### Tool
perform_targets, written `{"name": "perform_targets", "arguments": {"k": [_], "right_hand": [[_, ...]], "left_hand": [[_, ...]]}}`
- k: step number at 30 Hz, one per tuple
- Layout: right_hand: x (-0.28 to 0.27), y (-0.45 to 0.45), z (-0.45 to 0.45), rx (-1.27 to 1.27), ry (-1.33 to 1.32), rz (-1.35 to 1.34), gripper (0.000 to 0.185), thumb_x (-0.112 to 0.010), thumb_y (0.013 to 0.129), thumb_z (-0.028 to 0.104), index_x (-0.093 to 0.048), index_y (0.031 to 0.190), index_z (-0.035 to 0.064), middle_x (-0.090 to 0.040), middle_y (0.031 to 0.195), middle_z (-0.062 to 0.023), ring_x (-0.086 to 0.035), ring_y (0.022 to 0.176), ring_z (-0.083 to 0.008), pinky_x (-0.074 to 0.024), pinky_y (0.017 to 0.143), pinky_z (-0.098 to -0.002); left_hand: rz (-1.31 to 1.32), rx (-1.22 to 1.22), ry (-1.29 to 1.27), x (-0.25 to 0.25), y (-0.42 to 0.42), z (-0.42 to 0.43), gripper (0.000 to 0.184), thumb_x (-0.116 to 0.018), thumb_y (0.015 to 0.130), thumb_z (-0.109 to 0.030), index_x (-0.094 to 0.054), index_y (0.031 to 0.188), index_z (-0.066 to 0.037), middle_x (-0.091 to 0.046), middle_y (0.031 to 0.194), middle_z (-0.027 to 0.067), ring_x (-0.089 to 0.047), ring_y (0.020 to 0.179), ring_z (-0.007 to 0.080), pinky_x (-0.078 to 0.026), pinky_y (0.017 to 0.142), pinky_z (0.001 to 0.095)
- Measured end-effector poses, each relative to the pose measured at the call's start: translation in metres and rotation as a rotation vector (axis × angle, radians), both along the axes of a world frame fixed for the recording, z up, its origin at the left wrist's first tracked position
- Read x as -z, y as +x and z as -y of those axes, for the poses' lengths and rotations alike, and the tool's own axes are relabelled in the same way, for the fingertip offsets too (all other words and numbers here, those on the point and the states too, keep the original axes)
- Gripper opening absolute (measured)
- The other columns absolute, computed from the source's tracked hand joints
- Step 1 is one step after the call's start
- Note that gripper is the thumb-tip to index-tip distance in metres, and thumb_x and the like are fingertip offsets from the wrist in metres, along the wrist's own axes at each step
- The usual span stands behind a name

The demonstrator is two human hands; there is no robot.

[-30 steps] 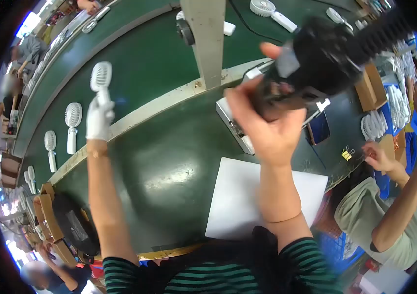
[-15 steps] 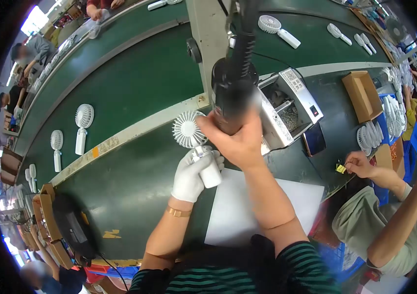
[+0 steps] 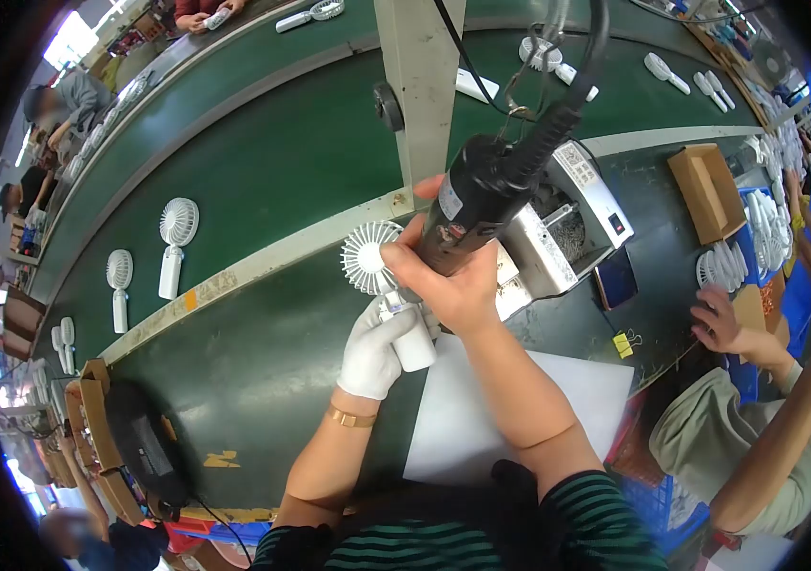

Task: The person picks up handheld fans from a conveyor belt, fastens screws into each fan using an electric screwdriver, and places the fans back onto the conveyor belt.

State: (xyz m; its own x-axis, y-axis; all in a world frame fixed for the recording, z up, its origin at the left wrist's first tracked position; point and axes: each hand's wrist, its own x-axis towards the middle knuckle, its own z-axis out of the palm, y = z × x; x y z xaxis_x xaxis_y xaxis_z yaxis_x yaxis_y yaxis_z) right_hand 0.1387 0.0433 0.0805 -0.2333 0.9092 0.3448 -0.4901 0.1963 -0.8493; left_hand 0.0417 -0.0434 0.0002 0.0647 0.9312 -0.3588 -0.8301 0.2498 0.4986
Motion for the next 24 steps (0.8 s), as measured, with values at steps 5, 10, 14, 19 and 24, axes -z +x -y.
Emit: {"name": "perform_targets", "arguments": {"k": [5,10,14,19,24], "right_hand": [[0.01,-0.008,0.009,-0.009,0.112,0.079,0.044,-0.062,0.067,-0.013,-0.045,0.104,0.0017,-0.057,0.067,-0.0078,-0.054,0.057,-0.0134,-0.0456,0.054,-0.0266],[0.029,-0.005,0.008,-0.121,0.293,0.399,0.058,-0.08,0.059,0.01,-0.054,0.11,-0.0002,-0.064,0.091,-0.0103,-0.065,0.079,-0.0204,-0.0505,0.072,-0.0296],[0.013,-0.007,0.013,0.012,0.41,0.338,0.058,-0.079,0.059,0.011,-0.055,0.111,0.0021,-0.065,0.092,-0.0108,-0.067,0.081,-0.024,-0.0512,0.073,-0.0305],[-0.001,0.008,0.012,0.226,0.388,0.432,0.063,-0.077,0.059,0.009,-0.051,0.116,0.0035,-0.063,0.102,-0.0118,-0.064,0.092,-0.0268,-0.0493,0.081,-0.0321],[-0.007,0.037,-0.016,0.423,0.256,0.267,0.043,-0.07,0.072,-0.009,-0.048,0.109,-0.0028,-0.055,0.069,-0.0005,-0.052,0.061,-0.0072,-0.0435,0.058,-0.0221]], "left_hand": [[-0.011,-0.051,0.026,0.002,-0.001,0.004,0.027,-0.052,0.085,0.004,-0.049,0.112,0.0,-0.061,0.098,0.0118,-0.064,0.087,0.0208,-0.055,0.076,0.0338],[0.126,-0.14,0.049,0.009,0.0,0.002,0.041,-0.049,0.083,0.008,-0.045,0.122,0.001,-0.054,0.12,0.0141,-0.058,0.105,0.0257,-0.049,0.092,0.0376],[0.104,-0.137,-0.008,-0.01,0.006,-0.008,0.039,-0.03,0.099,-0.025,-0.044,0.128,-0.002,-0.053,0.126,0.0111,-0.055,0.111,0.0245,-0.045,0.098,0.0389],[-0.035,-0.088,-0.022,0.013,0.009,-0.006,0.03,-0.047,0.09,-0.002,-0.048,0.12,-0.001,-0.058,0.113,0.0117,-0.061,0.097,0.0234,-0.054,0.083,0.0363],[-0.147,0.036,-0.092,-0.004,0.017,-0.009,0.035,-0.055,0.082,0.005,-0.044,0.115,-0.002,-0.059,0.099,0.0155,-0.064,0.076,0.0241,-0.056,0.07,0.0361]]}}
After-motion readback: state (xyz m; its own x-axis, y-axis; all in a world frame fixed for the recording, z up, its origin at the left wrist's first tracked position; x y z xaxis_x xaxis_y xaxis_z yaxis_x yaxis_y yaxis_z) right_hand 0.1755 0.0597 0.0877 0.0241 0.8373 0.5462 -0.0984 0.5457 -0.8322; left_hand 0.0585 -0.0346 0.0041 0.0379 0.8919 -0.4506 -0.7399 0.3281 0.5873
